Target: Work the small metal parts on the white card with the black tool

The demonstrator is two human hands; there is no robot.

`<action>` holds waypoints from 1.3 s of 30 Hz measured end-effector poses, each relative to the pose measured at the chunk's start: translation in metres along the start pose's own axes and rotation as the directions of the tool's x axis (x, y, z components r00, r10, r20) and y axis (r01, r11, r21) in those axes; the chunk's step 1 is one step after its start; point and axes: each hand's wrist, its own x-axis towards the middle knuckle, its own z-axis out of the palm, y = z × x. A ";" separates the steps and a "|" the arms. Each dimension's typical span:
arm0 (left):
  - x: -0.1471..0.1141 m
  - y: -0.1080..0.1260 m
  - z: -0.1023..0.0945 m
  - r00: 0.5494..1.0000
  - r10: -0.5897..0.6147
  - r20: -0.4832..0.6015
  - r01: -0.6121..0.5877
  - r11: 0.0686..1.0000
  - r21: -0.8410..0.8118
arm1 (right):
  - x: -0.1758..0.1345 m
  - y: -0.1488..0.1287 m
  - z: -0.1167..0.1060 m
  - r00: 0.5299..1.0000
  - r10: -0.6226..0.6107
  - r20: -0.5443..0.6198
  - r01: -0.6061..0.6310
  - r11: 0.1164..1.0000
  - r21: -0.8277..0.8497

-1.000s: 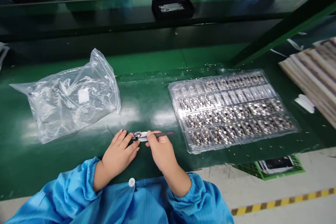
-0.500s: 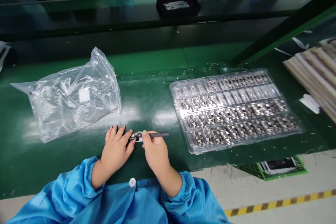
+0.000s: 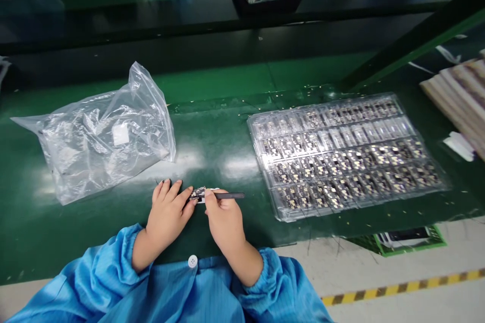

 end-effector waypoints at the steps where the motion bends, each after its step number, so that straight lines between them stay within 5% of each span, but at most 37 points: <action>1: 0.000 0.000 0.000 1.000 0.001 -0.001 -0.001 1.000 0.001 | 0.000 0.001 0.000 1.000 -0.005 0.003 0.005 1.000 -0.001; 39: 0.000 -0.001 0.000 1.000 0.008 0.006 -0.008 1.000 -0.008 | 0.001 0.006 0.004 0.995 -0.101 -0.012 0.101 0.993 -0.056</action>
